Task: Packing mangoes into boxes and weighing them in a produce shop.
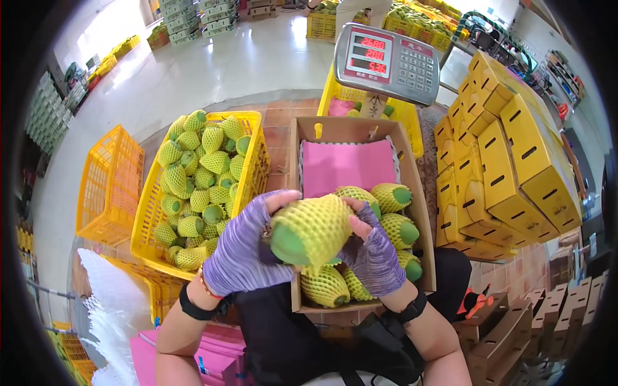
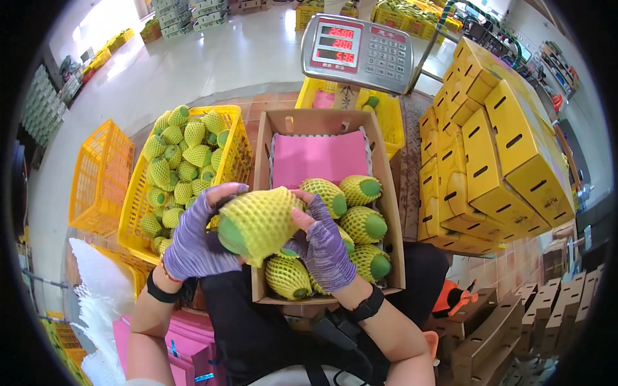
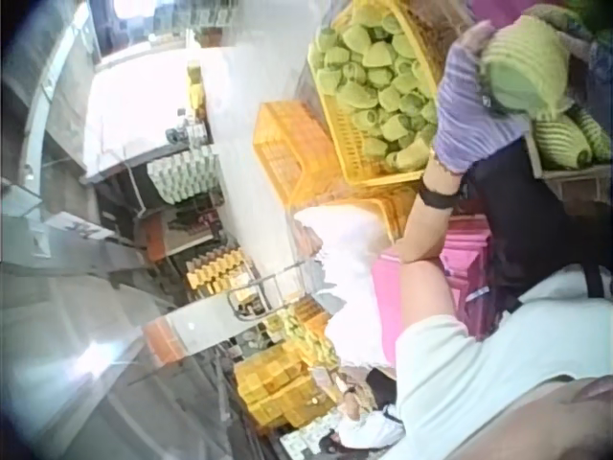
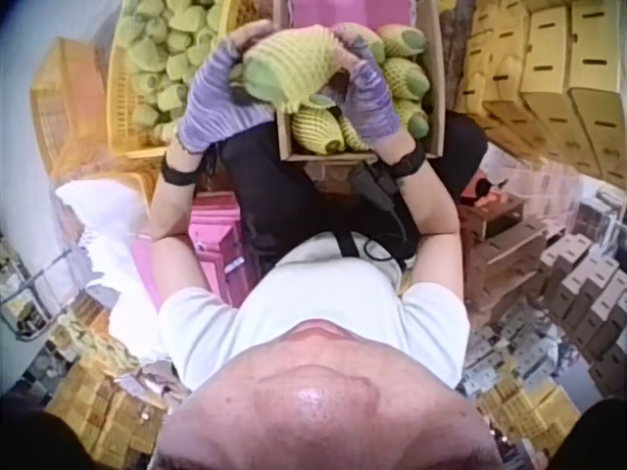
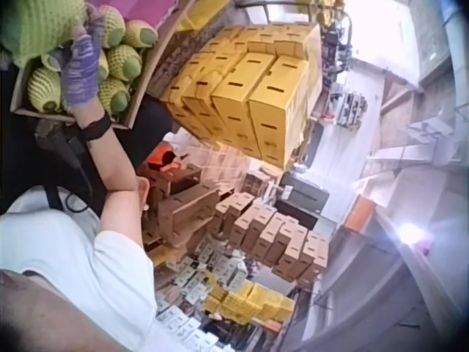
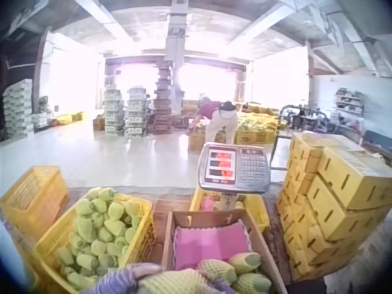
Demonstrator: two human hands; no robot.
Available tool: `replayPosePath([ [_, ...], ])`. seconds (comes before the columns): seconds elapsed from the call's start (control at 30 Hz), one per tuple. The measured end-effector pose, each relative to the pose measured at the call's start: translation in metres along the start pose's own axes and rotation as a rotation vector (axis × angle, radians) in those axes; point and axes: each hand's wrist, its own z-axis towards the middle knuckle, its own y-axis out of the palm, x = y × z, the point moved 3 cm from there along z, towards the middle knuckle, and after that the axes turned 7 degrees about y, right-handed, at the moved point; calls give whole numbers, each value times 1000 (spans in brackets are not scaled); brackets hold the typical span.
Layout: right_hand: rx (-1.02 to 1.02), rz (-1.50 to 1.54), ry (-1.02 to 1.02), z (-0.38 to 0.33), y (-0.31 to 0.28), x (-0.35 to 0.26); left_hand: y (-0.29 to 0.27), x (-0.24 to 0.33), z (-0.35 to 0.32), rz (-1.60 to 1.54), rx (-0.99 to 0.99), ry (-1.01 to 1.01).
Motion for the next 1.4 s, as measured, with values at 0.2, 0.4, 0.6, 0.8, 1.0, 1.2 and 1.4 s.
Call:
replayPosePath([
  [0.2,-36,151,-27,-6,-18,4,14,10,2,72,-7,45],
  [0.4,50,135,-86,-14,-22,11,22,2,-7,-26,55,-38],
  [0.6,22,282,-162,-12,-14,11,32,3,5,-660,225,-254],
  [0.8,6,319,-100,-16,-12,16,47,6,4,-890,473,-301],
  [1.0,-92,115,12,-22,-2,6,49,-8,-2,-685,459,-255],
  [1.2,-227,156,-29,-23,0,-7,40,-2,-1,-577,433,-286],
  [1.4,-200,240,21,-21,-7,-5,42,-4,0,-623,411,-324],
])
